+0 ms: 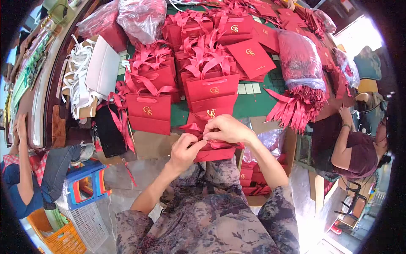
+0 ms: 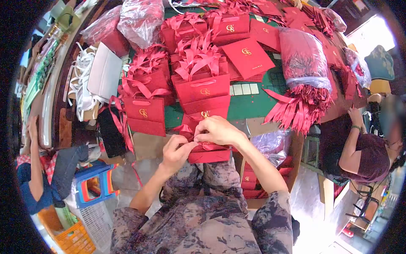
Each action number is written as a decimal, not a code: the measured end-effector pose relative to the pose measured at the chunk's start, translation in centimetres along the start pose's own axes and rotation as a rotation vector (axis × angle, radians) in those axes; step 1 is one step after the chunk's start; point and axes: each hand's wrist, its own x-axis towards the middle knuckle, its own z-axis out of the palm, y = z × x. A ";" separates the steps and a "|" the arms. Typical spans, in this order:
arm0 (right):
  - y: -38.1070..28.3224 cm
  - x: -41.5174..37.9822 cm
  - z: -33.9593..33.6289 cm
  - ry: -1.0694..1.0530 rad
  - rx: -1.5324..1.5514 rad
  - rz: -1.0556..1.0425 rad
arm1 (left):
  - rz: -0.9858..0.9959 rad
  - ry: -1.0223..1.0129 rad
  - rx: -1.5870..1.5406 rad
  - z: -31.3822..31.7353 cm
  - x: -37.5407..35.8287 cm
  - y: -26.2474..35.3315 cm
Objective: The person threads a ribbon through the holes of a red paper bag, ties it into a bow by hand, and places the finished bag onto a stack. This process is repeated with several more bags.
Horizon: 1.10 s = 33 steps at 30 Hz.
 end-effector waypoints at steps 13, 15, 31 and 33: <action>2.5 1.6 3.9 0.456 0.496 0.096 | -0.638 -0.097 -0.236 0.4 1.4 0.4; 1.9 1.0 4.1 0.474 0.436 0.038 | -0.786 -0.091 -0.198 0.8 1.8 0.4; 1.7 -1.1 3.8 0.476 -0.257 0.308 | -0.649 -0.100 -0.116 1.5 2.0 0.4; 1.9 -1.1 3.7 0.452 -0.220 0.282 | -0.629 -0.135 -0.089 1.5 2.2 0.3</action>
